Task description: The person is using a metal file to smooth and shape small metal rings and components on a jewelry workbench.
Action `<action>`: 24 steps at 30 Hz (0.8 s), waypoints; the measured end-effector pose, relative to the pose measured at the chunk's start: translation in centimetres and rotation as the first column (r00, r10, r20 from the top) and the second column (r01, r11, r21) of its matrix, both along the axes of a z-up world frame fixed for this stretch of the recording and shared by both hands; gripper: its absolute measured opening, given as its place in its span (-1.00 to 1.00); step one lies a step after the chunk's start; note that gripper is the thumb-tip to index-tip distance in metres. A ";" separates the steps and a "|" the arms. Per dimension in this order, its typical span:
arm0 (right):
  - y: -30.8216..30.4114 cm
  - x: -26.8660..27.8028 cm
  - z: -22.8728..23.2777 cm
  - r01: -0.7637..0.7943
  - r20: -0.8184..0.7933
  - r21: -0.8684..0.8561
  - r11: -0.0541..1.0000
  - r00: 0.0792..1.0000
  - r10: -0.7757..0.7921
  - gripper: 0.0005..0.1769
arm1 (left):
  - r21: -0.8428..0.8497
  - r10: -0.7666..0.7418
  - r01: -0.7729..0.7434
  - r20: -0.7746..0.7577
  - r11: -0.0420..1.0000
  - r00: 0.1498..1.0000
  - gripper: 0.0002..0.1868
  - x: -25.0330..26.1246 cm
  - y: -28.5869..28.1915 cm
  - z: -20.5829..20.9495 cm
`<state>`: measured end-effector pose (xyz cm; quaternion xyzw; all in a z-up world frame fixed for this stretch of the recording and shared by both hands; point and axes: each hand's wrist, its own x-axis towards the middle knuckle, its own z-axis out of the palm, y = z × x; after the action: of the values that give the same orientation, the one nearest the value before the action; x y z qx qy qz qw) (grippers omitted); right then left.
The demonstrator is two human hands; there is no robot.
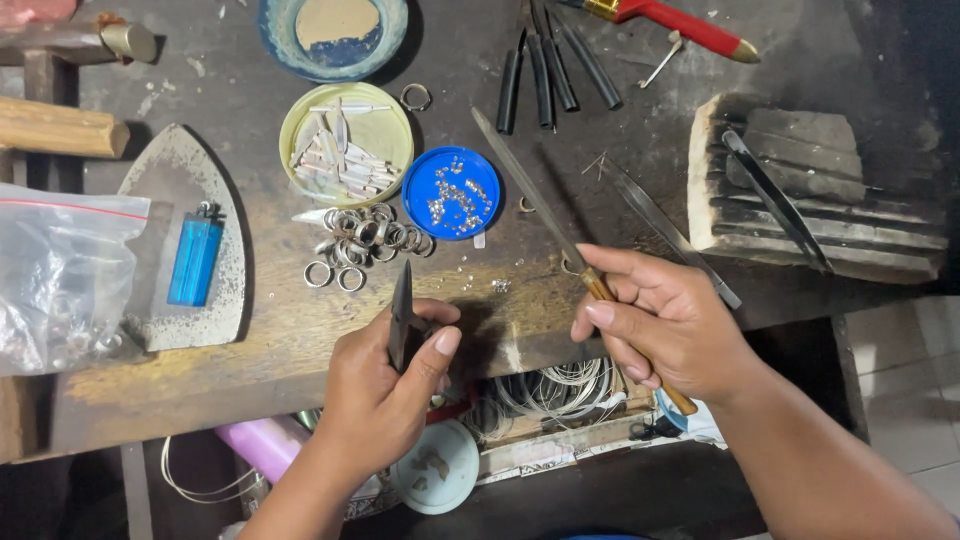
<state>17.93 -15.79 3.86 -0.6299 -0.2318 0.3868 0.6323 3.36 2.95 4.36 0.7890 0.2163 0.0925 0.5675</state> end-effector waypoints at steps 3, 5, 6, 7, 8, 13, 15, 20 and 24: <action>0.0 -0.1 -0.2 -0.008 0.013 0.034 0.999 1.000 0.007 -0.50 | -0.025 0.013 -0.014 -0.017 1.000 1.000 -0.73 0.0 0.1 -0.2; 0.0 -0.1 -0.1 -0.015 0.016 0.046 0.999 1.000 0.014 -0.50 | -0.038 0.020 -0.021 -0.027 0.999 0.999 -0.73 0.0 0.3 -0.2; 0.1 -0.1 -0.1 -0.023 0.038 0.037 0.999 0.999 0.022 -0.50 | -0.063 0.016 -0.017 -0.005 0.998 1.000 -0.73 -0.1 0.4 -0.2; 0.0 0.0 0.0 -0.032 0.060 0.028 0.999 0.998 0.030 -0.49 | -0.089 0.013 -0.011 0.017 0.996 1.000 -0.73 -0.1 0.4 -0.2; 0.1 -0.1 0.0 -0.032 0.058 0.026 0.999 0.998 0.030 -0.49 | -0.091 0.013 -0.012 0.016 0.996 1.000 -0.73 -0.1 0.4 -0.2; 0.0 0.0 -0.1 -0.032 0.058 0.043 0.999 0.998 0.029 -0.49 | -0.127 0.028 -0.028 -0.006 0.991 1.000 -0.73 0.0 0.4 -0.1; -0.2 -0.1 -0.2 -0.021 0.054 0.079 0.997 0.998 0.017 -0.49 | -0.267 0.068 -0.029 0.139 0.963 0.988 -0.77 -0.3 0.3 -0.7; -0.6 -0.6 0.3 0.076 0.147 0.198 0.977 0.983 -0.107 -0.47 | -0.512 0.270 -0.021 0.418 0.859 0.867 -0.79 -1.5 0.6 0.0; 0.0 -0.7 0.8 0.095 0.282 0.136 0.986 0.950 -0.131 -0.51 | -0.488 0.299 -0.055 0.440 0.871 0.847 -0.80 -1.7 0.7 0.3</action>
<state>17.24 -15.81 4.68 -0.6529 -0.3085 0.2385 0.6494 1.66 3.61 4.63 0.5570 0.1508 0.2944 0.7618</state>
